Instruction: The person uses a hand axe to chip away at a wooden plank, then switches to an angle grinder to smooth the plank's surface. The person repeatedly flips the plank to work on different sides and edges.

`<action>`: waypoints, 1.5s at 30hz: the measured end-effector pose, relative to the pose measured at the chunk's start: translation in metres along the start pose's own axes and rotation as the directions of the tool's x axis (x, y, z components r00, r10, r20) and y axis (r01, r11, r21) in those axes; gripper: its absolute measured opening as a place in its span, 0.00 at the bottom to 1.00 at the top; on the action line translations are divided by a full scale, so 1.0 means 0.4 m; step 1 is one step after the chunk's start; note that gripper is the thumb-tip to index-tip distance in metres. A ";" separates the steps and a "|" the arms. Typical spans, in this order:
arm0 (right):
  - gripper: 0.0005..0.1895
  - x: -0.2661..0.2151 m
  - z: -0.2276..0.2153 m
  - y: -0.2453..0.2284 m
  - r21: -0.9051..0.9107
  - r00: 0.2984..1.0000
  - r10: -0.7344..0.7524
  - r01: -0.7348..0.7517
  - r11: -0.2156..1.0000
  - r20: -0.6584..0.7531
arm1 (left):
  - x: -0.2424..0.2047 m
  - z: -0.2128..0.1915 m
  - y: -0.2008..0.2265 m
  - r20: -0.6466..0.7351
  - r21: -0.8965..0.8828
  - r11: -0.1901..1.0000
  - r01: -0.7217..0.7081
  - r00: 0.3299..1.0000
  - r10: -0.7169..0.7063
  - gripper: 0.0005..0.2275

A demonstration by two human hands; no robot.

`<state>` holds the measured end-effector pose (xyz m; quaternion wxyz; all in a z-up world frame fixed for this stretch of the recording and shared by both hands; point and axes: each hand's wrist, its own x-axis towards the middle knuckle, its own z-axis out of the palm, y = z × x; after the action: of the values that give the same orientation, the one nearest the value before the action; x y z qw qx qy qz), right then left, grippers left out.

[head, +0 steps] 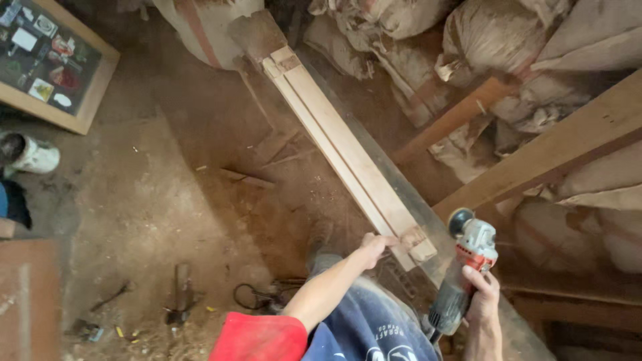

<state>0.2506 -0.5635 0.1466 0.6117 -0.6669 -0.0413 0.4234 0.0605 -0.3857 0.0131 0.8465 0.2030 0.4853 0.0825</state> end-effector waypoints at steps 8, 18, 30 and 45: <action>0.24 -0.016 -0.146 -0.039 0.084 0.991 -0.019 0.008 0.996 0.129 | -0.292 0.045 0.109 -0.016 -0.200 0.931 -0.305 0.951 0.308 0.27; 0.22 0.048 -0.059 -0.014 -0.003 0.976 -0.012 0.013 1.000 0.218 | -0.580 0.153 0.441 0.062 -0.546 0.458 -0.701 0.512 0.857 0.23; 0.23 0.018 0.001 -0.037 -0.104 0.957 0.030 0.001 0.995 0.290 | -0.572 0.147 0.466 0.030 -0.570 0.439 -0.694 0.516 0.856 0.21; 0.24 0.027 -0.044 -0.043 -0.024 0.976 -0.013 0.019 1.000 0.218 | -0.615 0.145 0.464 0.074 -0.568 0.569 -0.595 0.651 0.755 0.26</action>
<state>0.2763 -0.5669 0.1536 0.5982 -0.6240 -0.1191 0.4884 -0.0059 -0.3160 0.3115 0.8338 0.1611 0.1909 0.4923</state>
